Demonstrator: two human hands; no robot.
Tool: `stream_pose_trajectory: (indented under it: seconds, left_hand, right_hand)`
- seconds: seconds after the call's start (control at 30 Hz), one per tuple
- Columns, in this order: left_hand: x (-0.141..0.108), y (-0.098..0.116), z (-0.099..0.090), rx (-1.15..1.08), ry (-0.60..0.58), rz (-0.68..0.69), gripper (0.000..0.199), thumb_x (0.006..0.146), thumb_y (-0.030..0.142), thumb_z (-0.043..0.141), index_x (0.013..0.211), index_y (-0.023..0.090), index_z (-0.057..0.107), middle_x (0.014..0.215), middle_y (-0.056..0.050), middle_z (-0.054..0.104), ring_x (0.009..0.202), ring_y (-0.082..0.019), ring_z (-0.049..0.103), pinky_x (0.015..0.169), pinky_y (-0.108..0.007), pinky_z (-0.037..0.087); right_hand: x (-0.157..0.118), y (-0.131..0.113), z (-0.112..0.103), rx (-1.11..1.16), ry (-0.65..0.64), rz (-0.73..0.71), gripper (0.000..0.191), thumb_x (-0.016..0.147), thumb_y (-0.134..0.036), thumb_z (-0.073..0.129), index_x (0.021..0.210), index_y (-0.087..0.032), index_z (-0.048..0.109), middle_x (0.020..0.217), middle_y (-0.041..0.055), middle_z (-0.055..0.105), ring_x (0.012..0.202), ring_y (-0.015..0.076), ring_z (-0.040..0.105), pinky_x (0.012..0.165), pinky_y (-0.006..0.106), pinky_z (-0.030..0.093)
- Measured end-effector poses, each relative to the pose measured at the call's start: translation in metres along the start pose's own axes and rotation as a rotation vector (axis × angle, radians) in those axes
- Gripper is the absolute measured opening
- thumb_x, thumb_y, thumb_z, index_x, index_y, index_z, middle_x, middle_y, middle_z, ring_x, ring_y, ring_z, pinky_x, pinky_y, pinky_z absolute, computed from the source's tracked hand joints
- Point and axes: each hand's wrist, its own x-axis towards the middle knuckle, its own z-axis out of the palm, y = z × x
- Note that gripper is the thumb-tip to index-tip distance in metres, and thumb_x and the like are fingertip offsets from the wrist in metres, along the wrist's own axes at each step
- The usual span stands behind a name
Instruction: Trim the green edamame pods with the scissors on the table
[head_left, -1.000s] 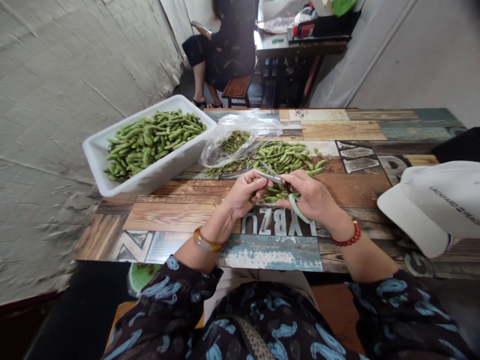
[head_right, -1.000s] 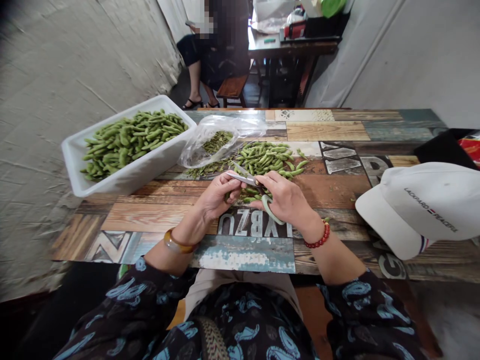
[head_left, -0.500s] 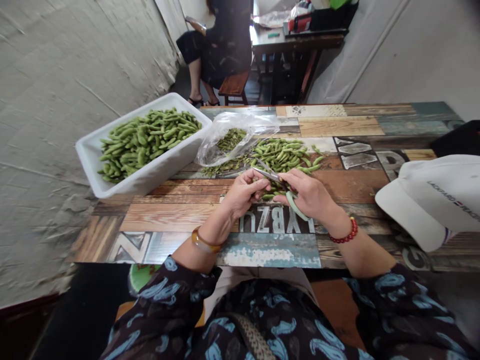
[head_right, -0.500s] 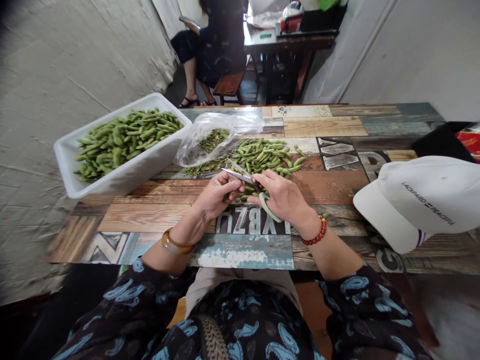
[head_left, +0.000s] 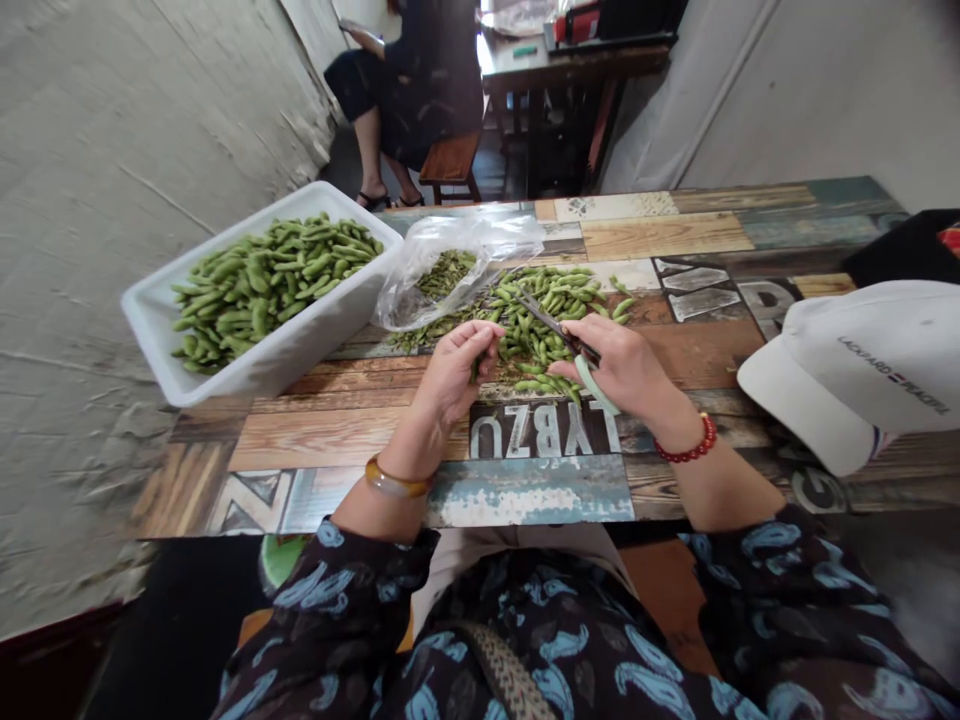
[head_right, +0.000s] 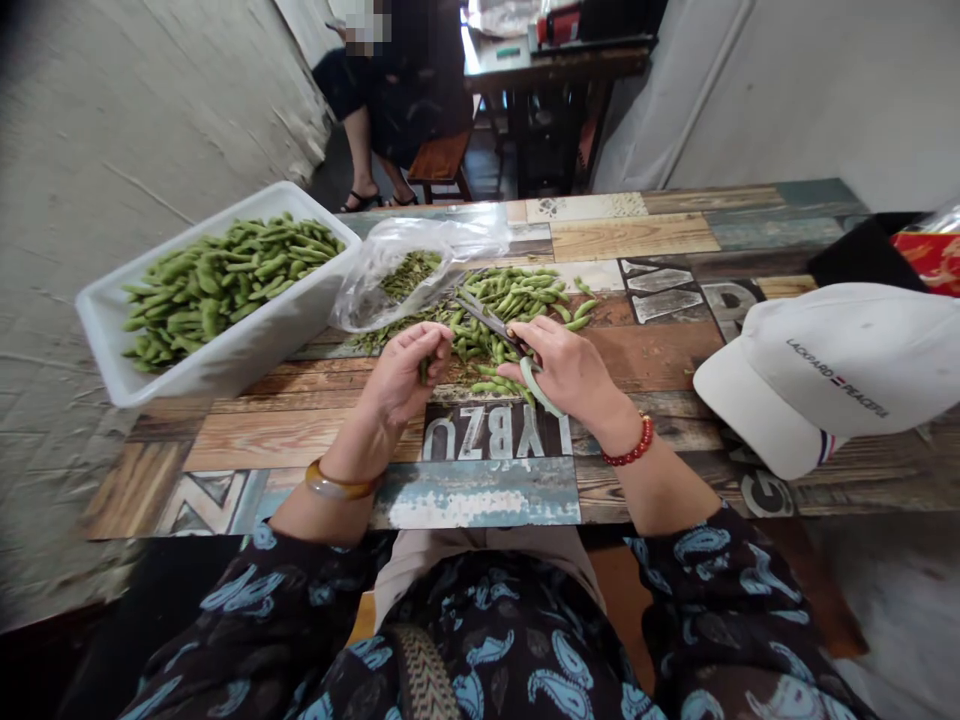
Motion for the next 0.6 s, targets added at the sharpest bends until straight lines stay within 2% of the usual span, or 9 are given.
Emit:
stream_pose_trajectory:
  seconds: [0.13,0.27,0.47,0.6]
  left_hand:
    - [-0.0032,-0.0054,0.0051,0.164,-0.049,0.063,0.036,0.068,0.037,0.083,0.093,0.015,0.070,0.061,0.006,0.044,0.049,-0.003,0.031,0.046,-0.020,0.020]
    - [-0.0044,-0.0092,0.0068,0.230,-0.091,0.120,0.032,0.068,0.038,0.083,0.076,0.013,0.064,0.062,0.005,0.044,0.053,-0.004,0.032,0.050,-0.021,0.024]
    - [-0.0034,-0.0082,0.0048,0.348,-0.073,0.139,0.031,0.073,0.040,0.077,0.070,0.014,0.060,0.060,0.004,0.046,0.055,-0.006,0.035,0.053,-0.022,0.027]
    - [-0.0033,-0.0013,0.0032,0.369,-0.008,0.127,0.026,0.073,0.037,0.075,0.074,0.013,0.063,0.064,0.003,0.051,0.055,-0.006,0.036,0.050,-0.020,0.026]
  right_hand:
    - [-0.0007,-0.0072,0.0037,0.020,-0.051,-0.061,0.038,0.089,-0.043,0.066,0.118,-0.019,0.060,0.096,0.0090,0.066,0.086,0.0248,0.063,0.073,0.035,0.051]
    - [-0.0021,-0.0106,0.0071,0.024,-0.085,-0.087,0.039,0.089,-0.042,0.067,0.120,-0.019,0.060,0.097,0.0087,0.066,0.084,0.0243,0.063,0.071,0.034,0.050]
    - [-0.0027,-0.0088,0.0039,0.013,-0.147,-0.097,0.036,0.091,-0.041,0.065,0.119,-0.018,0.061,0.102,0.0112,0.068,0.089,0.0259,0.065,0.076,0.036,0.052]
    - [-0.0030,-0.0015,-0.0008,-0.049,-0.148,-0.054,0.035,0.091,-0.041,0.064,0.117,-0.018,0.062,0.101,0.0115,0.068,0.090,0.0269,0.065,0.077,0.037,0.052]
